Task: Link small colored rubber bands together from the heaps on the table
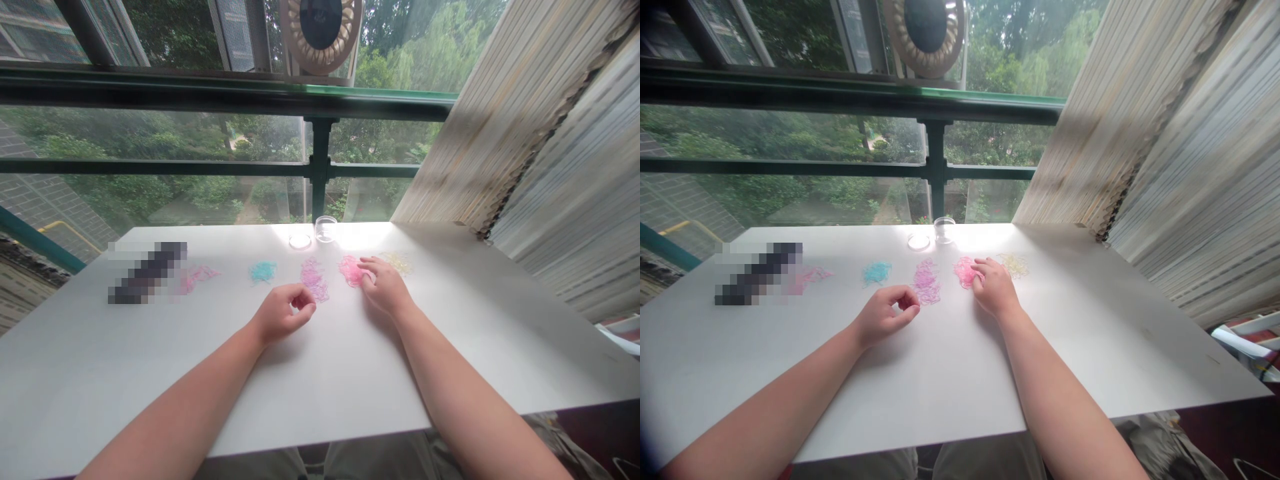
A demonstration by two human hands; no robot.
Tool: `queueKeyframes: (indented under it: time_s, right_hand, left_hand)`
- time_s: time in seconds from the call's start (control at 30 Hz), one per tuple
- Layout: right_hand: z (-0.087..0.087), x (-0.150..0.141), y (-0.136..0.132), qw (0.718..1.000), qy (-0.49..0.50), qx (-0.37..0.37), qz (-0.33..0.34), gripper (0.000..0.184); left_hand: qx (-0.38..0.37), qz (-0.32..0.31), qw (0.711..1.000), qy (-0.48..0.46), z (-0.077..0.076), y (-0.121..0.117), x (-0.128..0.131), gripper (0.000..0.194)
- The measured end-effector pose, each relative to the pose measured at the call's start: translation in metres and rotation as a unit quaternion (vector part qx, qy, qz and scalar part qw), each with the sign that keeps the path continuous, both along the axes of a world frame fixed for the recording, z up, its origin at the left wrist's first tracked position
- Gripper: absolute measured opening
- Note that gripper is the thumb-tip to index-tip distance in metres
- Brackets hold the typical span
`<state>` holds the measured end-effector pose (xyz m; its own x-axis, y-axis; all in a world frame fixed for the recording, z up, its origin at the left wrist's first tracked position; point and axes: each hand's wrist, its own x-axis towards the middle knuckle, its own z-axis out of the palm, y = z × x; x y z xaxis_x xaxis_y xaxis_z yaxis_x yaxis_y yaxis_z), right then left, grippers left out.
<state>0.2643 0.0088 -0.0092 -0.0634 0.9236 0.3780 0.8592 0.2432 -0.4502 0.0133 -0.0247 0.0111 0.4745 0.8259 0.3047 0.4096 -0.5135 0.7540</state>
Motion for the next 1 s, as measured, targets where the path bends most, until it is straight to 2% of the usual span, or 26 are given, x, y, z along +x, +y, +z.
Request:
queueKeyframes:
  time_s: [0.27,0.6,0.67,0.8,0.87,1.0]
  right_hand:
    - [0.000,0.002,0.001,1.000,0.009,-0.001,0.000,0.039]
    - [0.002,0.002,-0.001,0.998,0.059,0.022,0.013,0.061]
    - [0.003,0.002,-0.002,0.996,0.077,0.052,0.013,0.057]
    - [0.008,-0.001,-0.006,0.988,0.100,0.106,0.046,0.022]
    - [0.008,-0.003,-0.009,0.986,0.118,0.082,0.086,0.016]
    - [0.005,-0.010,-0.015,0.984,0.142,0.011,0.108,0.014]
  left_hand:
    - [0.001,0.001,1.000,-0.001,-0.001,0.000,0.000,0.007]
    - [-0.008,-0.001,1.000,0.002,0.002,-0.001,0.000,0.008]
    - [-0.008,-0.002,1.000,-0.004,0.001,0.000,0.000,0.007]
    - [-0.006,0.009,1.000,-0.022,-0.004,0.000,0.001,0.008]
    - [-0.009,0.017,0.999,-0.031,-0.007,-0.001,0.003,0.008]
    - [-0.004,0.046,0.998,-0.046,-0.012,0.003,0.002,0.008]
